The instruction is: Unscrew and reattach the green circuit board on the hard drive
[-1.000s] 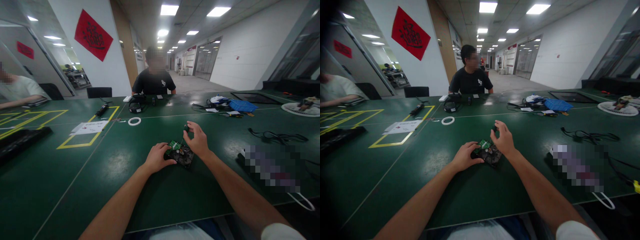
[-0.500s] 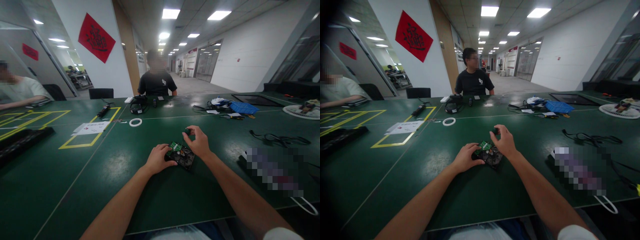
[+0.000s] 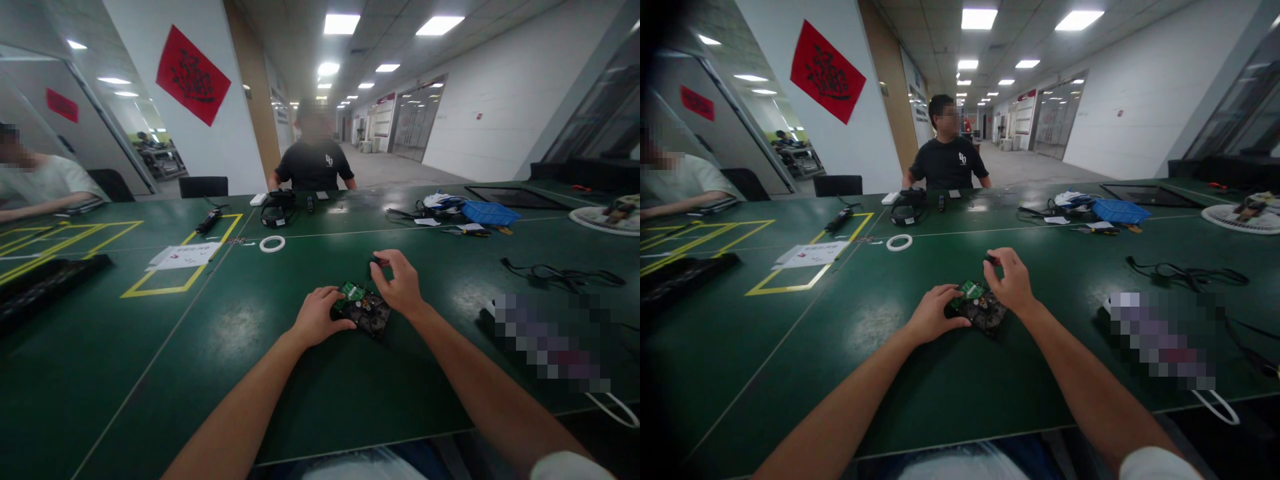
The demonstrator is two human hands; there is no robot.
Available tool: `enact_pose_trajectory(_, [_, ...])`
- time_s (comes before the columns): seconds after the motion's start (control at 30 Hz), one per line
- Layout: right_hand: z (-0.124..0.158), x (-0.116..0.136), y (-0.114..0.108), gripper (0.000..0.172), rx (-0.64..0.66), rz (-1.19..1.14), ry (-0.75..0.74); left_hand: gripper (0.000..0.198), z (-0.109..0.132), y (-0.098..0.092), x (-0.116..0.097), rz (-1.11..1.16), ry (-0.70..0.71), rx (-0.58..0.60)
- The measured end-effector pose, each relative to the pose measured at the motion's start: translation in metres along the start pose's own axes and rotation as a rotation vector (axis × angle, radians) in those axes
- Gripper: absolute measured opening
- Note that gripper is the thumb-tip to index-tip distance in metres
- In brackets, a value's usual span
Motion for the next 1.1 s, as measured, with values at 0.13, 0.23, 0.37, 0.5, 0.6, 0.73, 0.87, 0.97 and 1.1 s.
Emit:
enact_pose_trajectory(0.13, [-0.003, 0.004, -0.003, 0.021, -0.010, 0.026, -0.054, 0.073, 0.000, 0.000, 0.000, 0.002, 0.002, -0.009])
enact_pose_trajectory(0.23, [-0.003, 0.002, -0.005, 0.018, -0.033, 0.010, -0.048, 0.073, 0.001, 0.000, -0.001, -0.005, 0.011, -0.018])
enact_pose_trajectory(0.37, [-0.002, 0.003, -0.004, 0.020, 0.002, 0.033, -0.030, 0.073, 0.002, -0.001, -0.001, -0.005, 0.011, -0.025])
enact_pose_trajectory(0.5, [-0.002, 0.007, -0.001, 0.023, 0.058, 0.043, -0.022, 0.073, 0.001, -0.001, 0.000, 0.004, 0.001, -0.016])
enact_pose_trajectory(0.6, [-0.001, -0.006, 0.002, 0.028, 0.045, -0.060, 0.084, 0.073, -0.002, 0.001, 0.002, 0.021, -0.004, -0.012])
enact_pose_trajectory(0.73, [0.003, -0.027, 0.013, 0.044, 0.056, -0.172, 0.202, 0.073, -0.009, 0.006, 0.005, 0.046, -0.006, -0.021])
enact_pose_trajectory(0.87, [0.007, -0.033, 0.014, 0.058, 0.028, -0.164, 0.212, 0.073, -0.010, 0.012, 0.010, 0.051, -0.011, -0.005])
enact_pose_trajectory(0.97, [0.006, -0.031, 0.008, 0.062, -0.008, -0.122, 0.214, 0.071, -0.006, 0.012, 0.011, 0.076, 0.001, 0.000])
enact_pose_trajectory(1.1, [0.001, -0.030, -0.012, 0.054, -0.135, -0.122, 0.265, 0.053, -0.001, -0.008, 0.010, 0.163, -0.006, -0.121])
Point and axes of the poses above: each hand's wrist, its own z-axis away from the middle knuckle, its own y-axis out of the palm, x = y × z, the point moved 10 cm from there along -z, towards the middle knuckle, and after that the axes turned 2 degrees about x, right-handed, at the moved point
